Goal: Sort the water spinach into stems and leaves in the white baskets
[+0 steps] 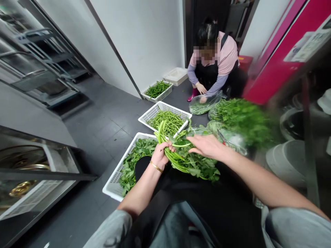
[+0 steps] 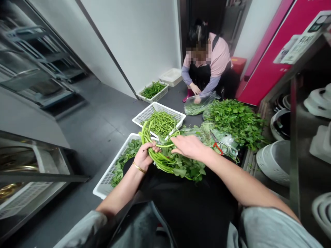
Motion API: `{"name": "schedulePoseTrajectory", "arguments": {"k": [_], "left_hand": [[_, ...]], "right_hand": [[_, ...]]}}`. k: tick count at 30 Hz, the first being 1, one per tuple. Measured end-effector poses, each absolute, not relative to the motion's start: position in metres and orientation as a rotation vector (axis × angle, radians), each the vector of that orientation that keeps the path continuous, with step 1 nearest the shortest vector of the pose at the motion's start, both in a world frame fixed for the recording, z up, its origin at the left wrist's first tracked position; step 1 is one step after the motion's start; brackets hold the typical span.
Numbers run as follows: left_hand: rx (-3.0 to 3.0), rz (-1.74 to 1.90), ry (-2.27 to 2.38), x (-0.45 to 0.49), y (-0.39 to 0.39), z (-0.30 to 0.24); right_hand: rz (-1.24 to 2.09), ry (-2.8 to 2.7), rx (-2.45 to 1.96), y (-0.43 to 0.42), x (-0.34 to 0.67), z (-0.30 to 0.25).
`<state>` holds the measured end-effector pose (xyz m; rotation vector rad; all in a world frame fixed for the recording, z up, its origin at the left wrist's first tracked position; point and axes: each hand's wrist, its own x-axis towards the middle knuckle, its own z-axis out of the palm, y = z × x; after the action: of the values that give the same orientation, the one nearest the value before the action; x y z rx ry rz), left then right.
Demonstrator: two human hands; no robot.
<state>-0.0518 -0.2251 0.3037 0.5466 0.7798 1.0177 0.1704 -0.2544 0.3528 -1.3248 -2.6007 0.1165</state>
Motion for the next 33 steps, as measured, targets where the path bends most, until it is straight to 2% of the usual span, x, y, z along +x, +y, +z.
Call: {"name": "schedulePoseTrajectory", "arguments": {"k": [2, 4, 7, 9, 11, 15, 20, 22, 28, 33], "left_hand": [[0.559, 1.021, 0.761, -0.054, -0.229, 0.306], [0.554, 1.048, 0.773, -0.054, -0.232, 0.307], [0.499, 1.132, 0.800, -0.054, -0.234, 0.304], [0.441, 1.187, 0.804, -0.057, -0.231, 0.303], [0.414, 1.207, 0.793, -0.063, -0.227, 0.303], [0.441, 1.197, 0.715, -0.075, -0.223, 0.306], [0.462, 1.117, 0.587, -0.073, -0.229, 0.314], [0.471, 1.103, 0.587, -0.075, -0.233, 0.317], [0.457, 1.059, 0.648, -0.091, -0.244, 0.311], [0.394, 1.125, 0.638, -0.084, -0.243, 0.307]], "right_hand": [[0.202, -2.830, -1.238, -0.244, 0.151, 0.351], [0.493, -2.751, -1.068, -0.235, 0.142, 0.343], [0.777, -1.980, -1.109, -0.229, 0.155, 0.330], [0.719, -1.446, -1.251, -0.231, 0.181, 0.328], [0.635, -1.204, -1.326, -0.237, 0.216, 0.333], [0.616, -1.426, -1.415, -0.259, 0.253, 0.353], [0.703, -2.299, -1.401, -0.266, 0.176, 0.337], [0.560, -2.496, -1.273, -0.262, 0.147, 0.322], [0.091, -2.536, -1.218, -0.259, 0.147, 0.307], [0.255, -2.583, -1.217, -0.263, 0.131, 0.302]]}}
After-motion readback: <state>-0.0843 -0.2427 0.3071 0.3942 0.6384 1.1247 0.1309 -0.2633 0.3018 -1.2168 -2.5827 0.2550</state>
